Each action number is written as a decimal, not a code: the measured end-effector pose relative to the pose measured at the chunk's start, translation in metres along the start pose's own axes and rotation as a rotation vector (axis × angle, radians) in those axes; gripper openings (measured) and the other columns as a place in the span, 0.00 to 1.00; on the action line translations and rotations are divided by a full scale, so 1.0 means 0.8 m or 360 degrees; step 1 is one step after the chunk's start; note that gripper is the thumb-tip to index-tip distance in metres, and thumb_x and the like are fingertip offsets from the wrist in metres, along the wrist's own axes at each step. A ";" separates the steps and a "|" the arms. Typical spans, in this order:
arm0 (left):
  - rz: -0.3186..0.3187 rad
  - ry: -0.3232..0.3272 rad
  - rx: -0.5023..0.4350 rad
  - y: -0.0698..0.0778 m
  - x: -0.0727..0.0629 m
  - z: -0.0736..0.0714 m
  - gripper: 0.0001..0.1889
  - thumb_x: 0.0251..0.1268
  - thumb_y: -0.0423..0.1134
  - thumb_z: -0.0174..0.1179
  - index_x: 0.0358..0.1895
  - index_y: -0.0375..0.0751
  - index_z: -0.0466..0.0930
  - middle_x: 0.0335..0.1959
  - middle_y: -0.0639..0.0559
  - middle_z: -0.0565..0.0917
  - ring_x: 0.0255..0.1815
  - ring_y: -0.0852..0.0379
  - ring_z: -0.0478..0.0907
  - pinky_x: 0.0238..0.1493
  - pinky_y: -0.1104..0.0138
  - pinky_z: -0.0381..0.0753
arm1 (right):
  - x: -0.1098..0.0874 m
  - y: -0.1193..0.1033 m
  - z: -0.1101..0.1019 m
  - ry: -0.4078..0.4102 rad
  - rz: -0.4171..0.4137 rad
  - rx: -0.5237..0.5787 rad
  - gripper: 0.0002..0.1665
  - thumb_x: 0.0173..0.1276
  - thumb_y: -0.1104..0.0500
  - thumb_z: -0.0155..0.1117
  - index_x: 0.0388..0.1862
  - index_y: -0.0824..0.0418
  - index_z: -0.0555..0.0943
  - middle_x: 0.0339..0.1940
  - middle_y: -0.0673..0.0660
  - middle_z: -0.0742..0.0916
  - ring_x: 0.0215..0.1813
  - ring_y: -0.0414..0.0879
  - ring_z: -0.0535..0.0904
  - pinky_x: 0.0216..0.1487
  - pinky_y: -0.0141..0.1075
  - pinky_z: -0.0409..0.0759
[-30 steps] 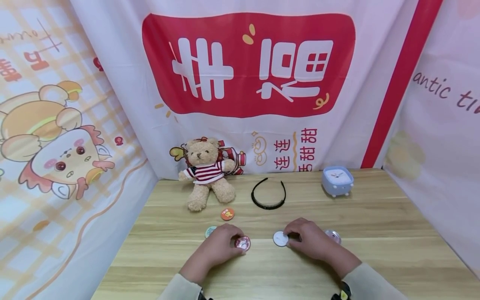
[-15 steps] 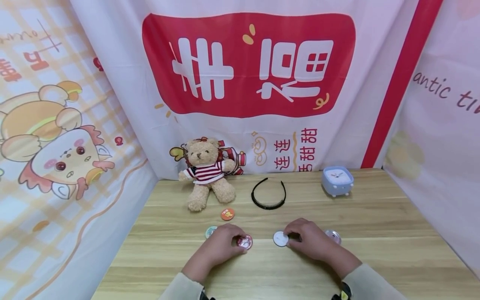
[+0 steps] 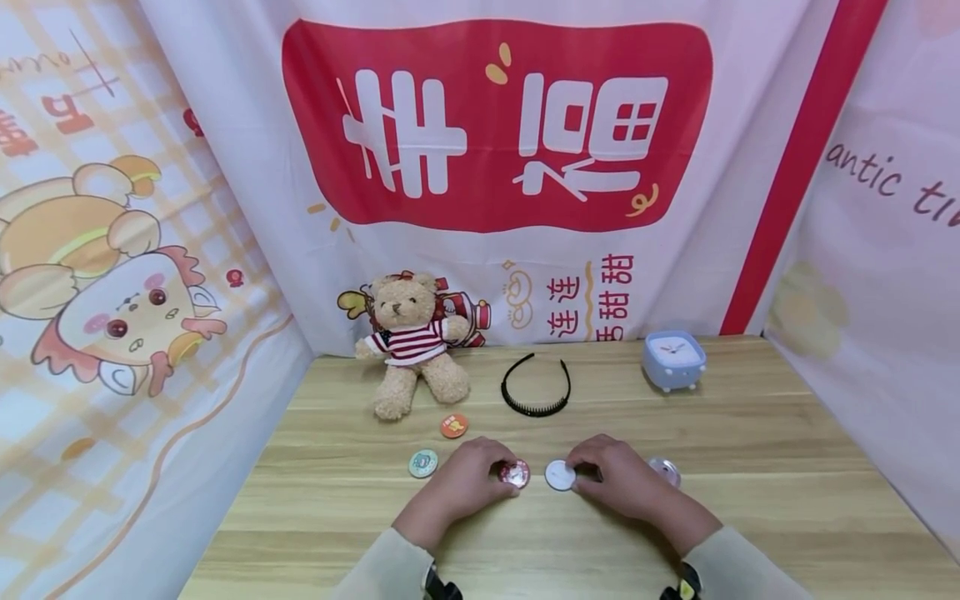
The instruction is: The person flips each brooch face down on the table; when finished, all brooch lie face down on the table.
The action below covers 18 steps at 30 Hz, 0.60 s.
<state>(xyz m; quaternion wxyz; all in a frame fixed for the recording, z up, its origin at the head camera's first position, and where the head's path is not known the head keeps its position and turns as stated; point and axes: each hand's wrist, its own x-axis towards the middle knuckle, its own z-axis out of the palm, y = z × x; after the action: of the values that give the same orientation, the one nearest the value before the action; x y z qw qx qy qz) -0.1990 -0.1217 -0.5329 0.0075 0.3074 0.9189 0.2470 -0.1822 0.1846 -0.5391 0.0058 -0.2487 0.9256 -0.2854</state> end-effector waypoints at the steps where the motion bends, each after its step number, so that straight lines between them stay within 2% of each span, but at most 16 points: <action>1: -0.0001 0.0005 -0.0006 0.000 0.001 0.001 0.20 0.62 0.51 0.81 0.55 0.53 0.91 0.54 0.60 0.92 0.57 0.60 0.85 0.68 0.60 0.84 | 0.000 0.000 0.000 0.0004 -0.0003 -0.0002 0.15 0.70 0.54 0.81 0.53 0.44 0.90 0.57 0.42 0.90 0.65 0.47 0.84 0.70 0.53 0.84; 13: 0.0058 0.0010 -0.0099 -0.006 -0.002 0.005 0.21 0.64 0.48 0.80 0.60 0.53 0.91 0.60 0.59 0.91 0.64 0.56 0.84 0.73 0.58 0.81 | -0.001 -0.001 0.000 0.0005 -0.0027 -0.0020 0.13 0.71 0.54 0.80 0.53 0.45 0.90 0.56 0.42 0.90 0.64 0.47 0.84 0.69 0.53 0.84; 18: 0.0016 0.0023 -0.0152 -0.009 -0.004 0.007 0.20 0.63 0.47 0.80 0.58 0.54 0.91 0.58 0.61 0.91 0.64 0.57 0.84 0.72 0.58 0.81 | 0.000 -0.006 0.002 0.0021 -0.0026 -0.0006 0.14 0.70 0.53 0.80 0.53 0.46 0.90 0.56 0.43 0.91 0.64 0.47 0.84 0.69 0.53 0.85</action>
<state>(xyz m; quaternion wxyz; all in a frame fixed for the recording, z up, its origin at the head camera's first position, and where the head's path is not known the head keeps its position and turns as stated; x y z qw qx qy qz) -0.1997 -0.1259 -0.5414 0.0143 0.3095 0.9046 0.2927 -0.1799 0.1805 -0.5377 -0.0031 -0.2543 0.9241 -0.2851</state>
